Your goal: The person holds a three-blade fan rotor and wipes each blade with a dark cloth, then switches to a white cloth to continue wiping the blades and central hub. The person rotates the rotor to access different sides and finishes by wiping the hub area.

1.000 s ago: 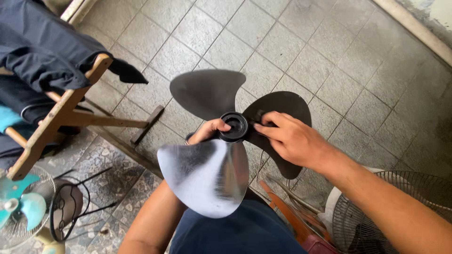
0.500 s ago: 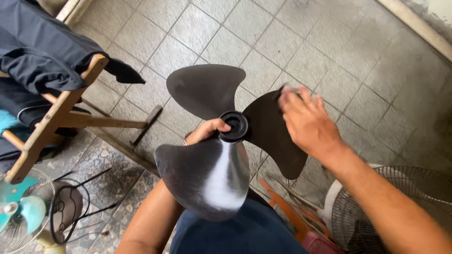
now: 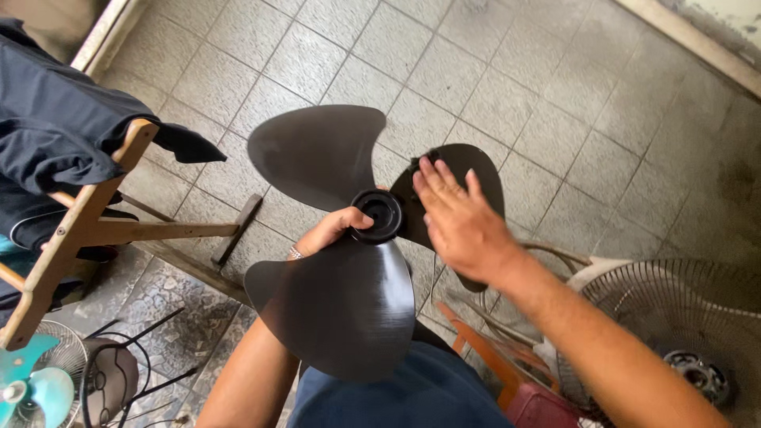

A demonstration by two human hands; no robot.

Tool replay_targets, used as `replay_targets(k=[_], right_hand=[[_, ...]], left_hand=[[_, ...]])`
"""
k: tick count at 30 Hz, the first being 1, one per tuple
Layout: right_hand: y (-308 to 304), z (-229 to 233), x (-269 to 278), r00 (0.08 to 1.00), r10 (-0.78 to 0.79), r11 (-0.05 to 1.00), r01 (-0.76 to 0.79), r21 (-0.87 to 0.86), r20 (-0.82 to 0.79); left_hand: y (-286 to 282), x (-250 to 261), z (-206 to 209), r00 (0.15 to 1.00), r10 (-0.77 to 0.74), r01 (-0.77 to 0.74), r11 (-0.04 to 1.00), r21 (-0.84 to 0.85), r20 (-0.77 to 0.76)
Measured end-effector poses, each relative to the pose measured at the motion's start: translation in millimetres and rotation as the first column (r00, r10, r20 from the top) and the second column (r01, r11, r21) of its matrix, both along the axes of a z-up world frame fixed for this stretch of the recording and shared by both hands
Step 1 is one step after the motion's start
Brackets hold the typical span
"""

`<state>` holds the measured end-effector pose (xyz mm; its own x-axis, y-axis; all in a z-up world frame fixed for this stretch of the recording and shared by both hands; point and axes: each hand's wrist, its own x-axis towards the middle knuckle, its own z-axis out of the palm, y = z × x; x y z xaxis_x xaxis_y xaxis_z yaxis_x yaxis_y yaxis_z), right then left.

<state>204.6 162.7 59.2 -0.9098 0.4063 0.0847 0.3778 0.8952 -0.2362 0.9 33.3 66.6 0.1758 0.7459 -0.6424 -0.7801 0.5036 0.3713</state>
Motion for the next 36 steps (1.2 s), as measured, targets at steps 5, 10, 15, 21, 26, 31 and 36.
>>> replay_targets(k=[5, 10, 15, 21, 26, 31, 36], right_hand=[[22.6, 1.0, 12.7, 0.986, -0.164, 0.981, 0.159, -0.107, -0.035], [-17.5, -18.1, 10.2, 1.000, 0.017, 0.998, -0.018, -0.063, -0.020], [16.5, -15.6, 20.8, 0.978, -0.198, 0.979, 0.194, -0.062, -0.064], [7.3, -7.2, 13.5, 0.994, -0.079, 0.996, 0.075, -0.046, -0.078], [6.1, 0.4, -4.6, 0.989, -0.090, 0.996, 0.086, -0.035, -0.119], [-39.0, 16.6, 0.4, 0.995, 0.013, 0.976, -0.035, -0.217, -0.101], [-35.6, 23.2, 22.2, 0.996, 0.086, 0.989, -0.087, -0.124, -0.013]], left_hand=[[-8.8, 2.9, 5.2, 0.997, 0.079, -0.080, 0.996, -0.041, -0.027], [-3.8, -2.0, -4.4, 1.000, 0.019, -0.020, 0.998, 0.054, 0.018], [-0.4, -0.8, -14.1, 0.999, -0.027, 0.032, 0.986, 0.162, -0.033], [4.4, -2.7, -16.4, 0.998, -0.039, 0.030, 0.986, 0.167, 0.051], [12.1, 2.7, -18.1, 0.998, 0.054, -0.056, 0.996, 0.066, 0.030], [9.1, -2.8, -18.9, 0.991, 0.135, -0.135, 0.991, -0.018, -0.011], [-16.4, 5.6, -8.9, 0.966, 0.257, -0.249, 0.960, 0.130, -0.044]])
